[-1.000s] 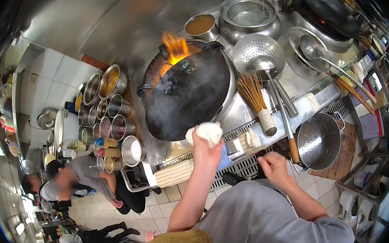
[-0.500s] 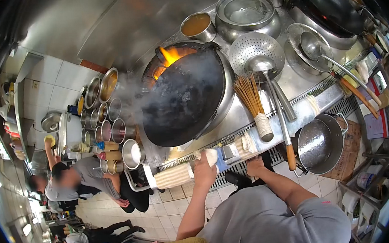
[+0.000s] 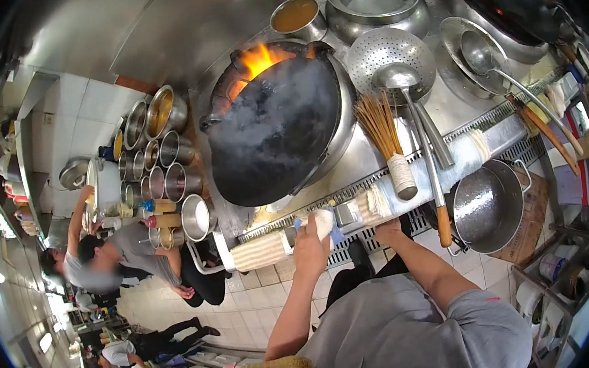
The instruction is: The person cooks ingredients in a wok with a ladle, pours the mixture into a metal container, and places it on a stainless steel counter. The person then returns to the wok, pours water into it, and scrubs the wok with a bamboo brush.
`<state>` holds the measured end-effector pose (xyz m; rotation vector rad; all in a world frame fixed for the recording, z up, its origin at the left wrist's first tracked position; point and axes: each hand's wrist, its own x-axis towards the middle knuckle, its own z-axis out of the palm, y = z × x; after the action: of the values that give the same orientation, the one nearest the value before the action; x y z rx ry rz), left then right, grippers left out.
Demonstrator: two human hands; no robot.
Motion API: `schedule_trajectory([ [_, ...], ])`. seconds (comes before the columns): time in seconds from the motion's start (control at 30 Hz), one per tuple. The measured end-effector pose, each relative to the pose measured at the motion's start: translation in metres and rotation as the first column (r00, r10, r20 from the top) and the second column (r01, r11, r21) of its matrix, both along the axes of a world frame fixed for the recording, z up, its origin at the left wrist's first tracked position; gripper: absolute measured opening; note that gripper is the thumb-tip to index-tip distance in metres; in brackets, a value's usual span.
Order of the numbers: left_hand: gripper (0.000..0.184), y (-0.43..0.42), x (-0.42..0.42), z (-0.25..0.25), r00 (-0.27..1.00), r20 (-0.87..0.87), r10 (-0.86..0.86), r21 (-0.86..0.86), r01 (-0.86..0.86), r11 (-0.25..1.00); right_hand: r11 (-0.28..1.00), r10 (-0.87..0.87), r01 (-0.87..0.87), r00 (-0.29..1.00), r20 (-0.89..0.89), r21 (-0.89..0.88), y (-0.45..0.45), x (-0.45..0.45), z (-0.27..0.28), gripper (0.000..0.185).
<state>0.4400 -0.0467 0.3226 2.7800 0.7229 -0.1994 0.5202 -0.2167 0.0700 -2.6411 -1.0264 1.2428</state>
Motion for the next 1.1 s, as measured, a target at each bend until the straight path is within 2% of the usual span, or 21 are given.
schedule_trajectory([
  [0.13,0.072,0.006,-0.002,0.001,1.0,-0.018,-0.02,-0.056,0.019,0.998,0.996,-0.041,0.044,0.998,0.04,-0.081,-0.005,-0.005,0.014,0.058],
  [0.17,0.072,0.008,-0.003,0.001,0.999,-0.008,-0.047,-0.056,0.047,0.997,0.996,-0.067,0.07,0.996,0.052,-0.06,-0.011,-0.005,0.049,0.06],
  [0.2,0.072,0.011,-0.005,0.0,0.997,0.001,-0.078,-0.058,0.078,0.995,0.996,-0.051,0.057,0.994,0.092,-0.061,-0.019,-0.013,0.058,0.064],
  [0.3,0.081,0.019,-0.009,0.002,0.988,-0.02,-0.151,-0.057,0.149,0.987,0.964,-0.266,0.254,0.94,0.213,0.084,-0.05,-0.056,0.07,0.069],
  [0.33,0.084,0.021,-0.011,0.003,0.983,-0.027,-0.183,-0.051,0.181,0.982,0.922,-0.386,0.369,0.907,0.169,0.12,-0.06,-0.073,0.077,0.068],
  [0.37,0.089,0.028,-0.016,-0.003,0.975,-0.034,-0.218,-0.033,0.217,0.976,0.858,-0.509,0.492,0.852,0.121,0.147,-0.069,-0.092,0.087,0.068],
  [0.4,0.089,0.029,-0.023,0.005,0.963,0.056,-0.264,-0.038,0.266,0.963,0.77,-0.633,0.616,0.77,0.077,0.166,-0.079,-0.115,0.096,0.067],
  [0.43,0.089,0.03,-0.03,0.016,0.936,0.109,-0.335,0.043,0.333,0.942,0.652,-0.741,0.684,0.666,0.084,0.328,-0.084,-0.142,0.103,0.061],
  [0.47,0.086,0.028,-0.036,0.028,0.907,0.188,-0.377,0.012,0.382,0.924,0.491,-0.835,0.646,0.541,0.103,0.584,-0.085,-0.175,0.096,0.057],
  [0.5,0.08,0.026,-0.045,0.033,0.839,0.33,-0.433,0.008,0.456,0.89,0.367,-0.883,0.662,0.468,0.022,0.653,-0.082,-0.199,0.116,0.052],
  [0.53,0.074,0.021,-0.052,0.042,0.816,0.362,-0.45,-0.071,0.505,0.86,0.287,-0.913,0.673,0.408,-0.019,0.682,-0.077,-0.223,0.139,0.049],
  [0.57,0.067,0.015,-0.06,0.044,0.797,0.375,-0.473,-0.099,0.542,0.834,0.184,-0.948,0.685,0.313,-0.057,0.705,-0.069,-0.246,0.154,0.043],
  [0.6,0.065,0.009,-0.068,0.041,0.787,0.351,-0.507,-0.18,0.588,0.788,0.131,-0.944,0.681,0.308,-0.12,0.721,-0.07,-0.262,0.166,0.04],
  [0.67,0.061,0.002,-0.083,0.038,0.767,0.3,-0.567,-0.32,0.641,0.698,-0.075,-0.989,0.674,0.043,-0.14,0.735,-0.066,-0.283,0.207,0.038],
  [0.7,0.058,0.001,-0.088,0.026,0.667,0.364,-0.651,-0.277,0.744,0.608,-0.156,-0.979,0.682,-0.011,-0.204,0.714,-0.065,-0.296,0.22,0.038],
  [0.8,0.057,-0.012,-0.104,0.02,0.581,0.319,-0.749,-0.36,0.805,0.471,-0.396,-0.904,0.671,-0.164,-0.395,0.627,-0.065,-0.328,0.254,0.039],
  [0.87,0.055,-0.022,-0.109,0.023,0.529,0.372,-0.763,-0.351,0.841,0.412,-0.568,-0.797,0.645,-0.276,-0.537,0.512,-0.064,-0.343,0.273,0.039],
  [1.0,0.051,-0.042,-0.114,0.028,0.495,0.376,-0.784,-0.365,0.856,0.365,-0.512,-0.855,0.519,-0.226,-0.468,0.684,-0.061,-0.352,0.257,0.036],
  [1.03,0.05,-0.048,-0.114,0.027,0.488,0.372,-0.79,-0.365,0.859,0.359,-0.426,-0.904,0.502,-0.198,-0.379,0.753,-0.063,-0.349,0.247,0.035],
  [1.1,0.048,-0.059,-0.116,0.022,0.429,0.387,-0.816,-0.329,0.891,0.313,-0.453,-0.891,0.467,-0.2,-0.408,0.759,-0.067,-0.34,0.236,0.034],
])
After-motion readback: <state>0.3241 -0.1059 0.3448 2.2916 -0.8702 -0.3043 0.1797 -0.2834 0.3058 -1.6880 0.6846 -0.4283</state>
